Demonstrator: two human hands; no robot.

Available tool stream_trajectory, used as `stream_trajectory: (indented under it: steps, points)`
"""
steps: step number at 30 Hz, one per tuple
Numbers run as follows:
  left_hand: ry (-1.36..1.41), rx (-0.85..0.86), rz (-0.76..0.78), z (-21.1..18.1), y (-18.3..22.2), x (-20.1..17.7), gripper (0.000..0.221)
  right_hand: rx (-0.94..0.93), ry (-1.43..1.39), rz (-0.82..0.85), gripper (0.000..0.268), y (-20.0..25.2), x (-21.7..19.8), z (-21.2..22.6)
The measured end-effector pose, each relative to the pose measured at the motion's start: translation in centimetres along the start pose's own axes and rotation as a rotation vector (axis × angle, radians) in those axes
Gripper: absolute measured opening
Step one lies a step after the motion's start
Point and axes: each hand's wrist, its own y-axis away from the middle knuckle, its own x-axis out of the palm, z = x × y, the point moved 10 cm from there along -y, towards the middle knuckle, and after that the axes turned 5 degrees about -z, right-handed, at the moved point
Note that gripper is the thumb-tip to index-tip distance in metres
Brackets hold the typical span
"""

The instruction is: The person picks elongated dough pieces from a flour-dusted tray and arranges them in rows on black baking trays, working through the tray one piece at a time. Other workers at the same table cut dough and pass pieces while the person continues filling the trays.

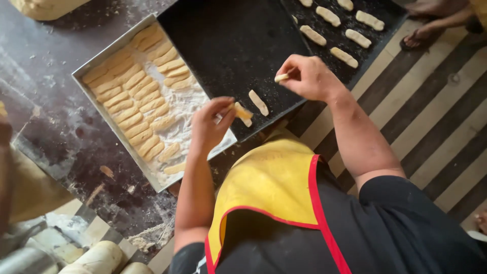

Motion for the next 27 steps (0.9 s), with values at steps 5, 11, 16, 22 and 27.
stream_trajectory:
  steps: [5, 11, 16, 22, 27]
  points:
    - [0.087, -0.006, 0.123, -0.8, -4.3, 9.1, 0.026, -0.189, 0.408, -0.172, 0.028, 3.4, -3.0, -3.3]
    - [-0.251, 0.074, 0.309, 0.4, -5.8, 15.7, 0.033, 0.071, 0.407, -0.351, 0.021, 9.1, -6.3, -8.5]
    - [-0.466, 0.162, 0.261, 0.1, -7.6, 16.2, 0.046, 0.175, 0.438, -0.480, 0.014, 11.0, -7.0, -9.5]
    - [-0.779, 0.307, 0.307, -2.4, -8.9, 18.6, 0.040, 0.209, 0.472, -0.442, 0.018, 7.9, -3.9, -8.5]
    - [-0.919, 0.520, 0.315, -0.9, -9.7, 21.8, 0.033, 0.339, 0.889, -0.090, 0.013, 4.4, 1.2, -10.5]
